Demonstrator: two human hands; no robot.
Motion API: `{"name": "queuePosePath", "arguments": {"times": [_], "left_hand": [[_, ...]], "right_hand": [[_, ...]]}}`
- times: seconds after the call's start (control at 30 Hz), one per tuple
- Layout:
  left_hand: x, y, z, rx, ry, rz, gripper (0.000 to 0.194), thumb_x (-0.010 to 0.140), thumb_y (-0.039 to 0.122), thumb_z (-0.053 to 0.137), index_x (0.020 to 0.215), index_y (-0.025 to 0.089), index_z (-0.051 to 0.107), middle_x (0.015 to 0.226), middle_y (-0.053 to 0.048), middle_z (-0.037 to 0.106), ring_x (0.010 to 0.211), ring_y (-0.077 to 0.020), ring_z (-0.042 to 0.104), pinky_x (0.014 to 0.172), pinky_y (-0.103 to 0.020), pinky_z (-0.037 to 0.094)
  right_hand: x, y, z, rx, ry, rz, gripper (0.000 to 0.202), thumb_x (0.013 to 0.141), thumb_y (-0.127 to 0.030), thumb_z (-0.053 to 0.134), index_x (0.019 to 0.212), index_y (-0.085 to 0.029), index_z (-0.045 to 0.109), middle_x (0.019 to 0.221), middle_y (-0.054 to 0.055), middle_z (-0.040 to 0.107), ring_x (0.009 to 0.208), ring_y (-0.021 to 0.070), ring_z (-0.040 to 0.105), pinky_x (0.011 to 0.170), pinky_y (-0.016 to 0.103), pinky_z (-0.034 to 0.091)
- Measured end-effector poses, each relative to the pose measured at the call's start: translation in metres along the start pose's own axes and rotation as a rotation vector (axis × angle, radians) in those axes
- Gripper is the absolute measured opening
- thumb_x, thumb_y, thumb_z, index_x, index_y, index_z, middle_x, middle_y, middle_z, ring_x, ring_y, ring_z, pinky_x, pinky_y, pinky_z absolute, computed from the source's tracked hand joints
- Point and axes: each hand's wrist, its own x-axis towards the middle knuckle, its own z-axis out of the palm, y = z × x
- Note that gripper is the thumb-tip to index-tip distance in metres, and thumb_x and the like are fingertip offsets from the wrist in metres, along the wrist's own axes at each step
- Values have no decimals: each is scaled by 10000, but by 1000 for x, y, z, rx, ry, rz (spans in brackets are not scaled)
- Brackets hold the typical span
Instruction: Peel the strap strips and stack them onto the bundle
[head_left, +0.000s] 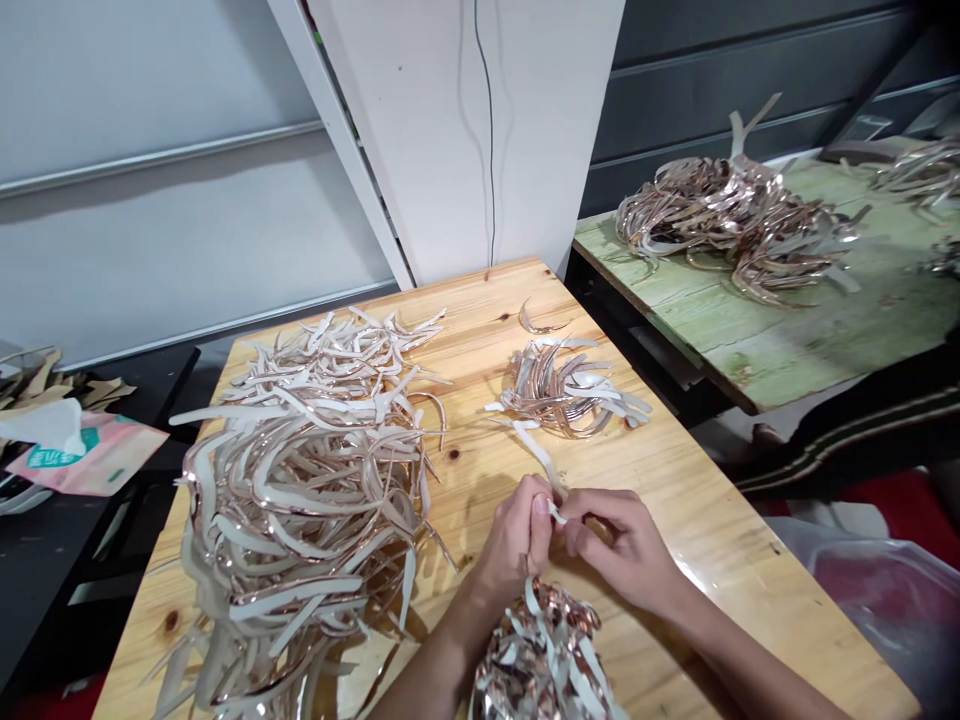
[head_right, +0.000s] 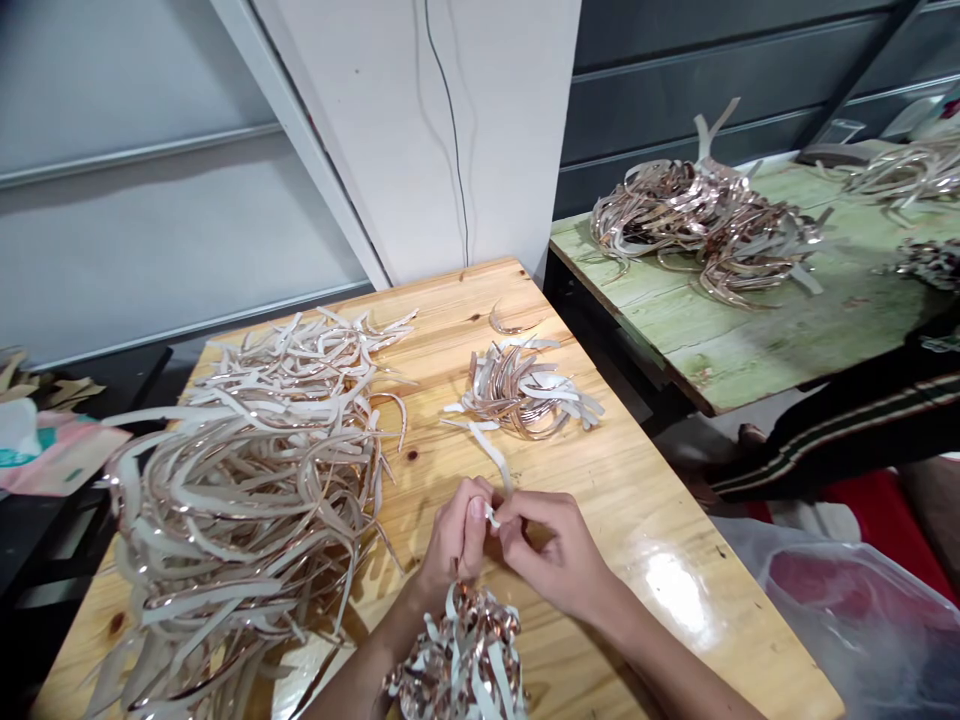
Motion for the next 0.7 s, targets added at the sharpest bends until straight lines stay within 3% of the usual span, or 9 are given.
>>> {"name": "queuePosePath", "arguments": {"times": [0.2,0.3,0.4,0.57,0.7], "left_hand": [[3,1,2,-238,159,-72,382,1084,463,317,898,218,545,824,-40,575,740,-175,538,703,-317,440],[5,5,3,-261,226,-80,384,1081,471,329,891,222,550,803,-42,572,730,-184,542,707,-335,448],[4,6,1,-227,195,-47,350,1084,444,335,910,222,543,780,-38,567,722,-187,543,694,-337,441],[2,4,-2,-163,76,32,341,1051,515,389,903,227,496,826,-35,537,749,-187,506,701,-333,416],[6,8,-1,-79,-15,-41,323,1051,488,414,864,229,460,813,-18,481,729,-177,451,701,-336,380]], "right_hand": [[1,11,1,372,-8,99,168,881,-181,596,734,-188,677,671,-11,614,607,135,542,636,277,397],[4,15,3,456,10,114,277,935,-340,527,788,-179,699,723,23,633,650,168,560,703,320,415],[6,14,8,323,52,151,412,1010,-491,472,781,-185,626,719,22,595,667,176,526,672,313,395],[2,9,13,-6,68,163,328,1040,-422,539,793,-205,521,689,-35,491,628,133,439,598,264,334],[0,8,14,-73,74,87,286,1067,-375,488,834,-210,508,723,-35,521,642,130,470,624,259,360]]}}
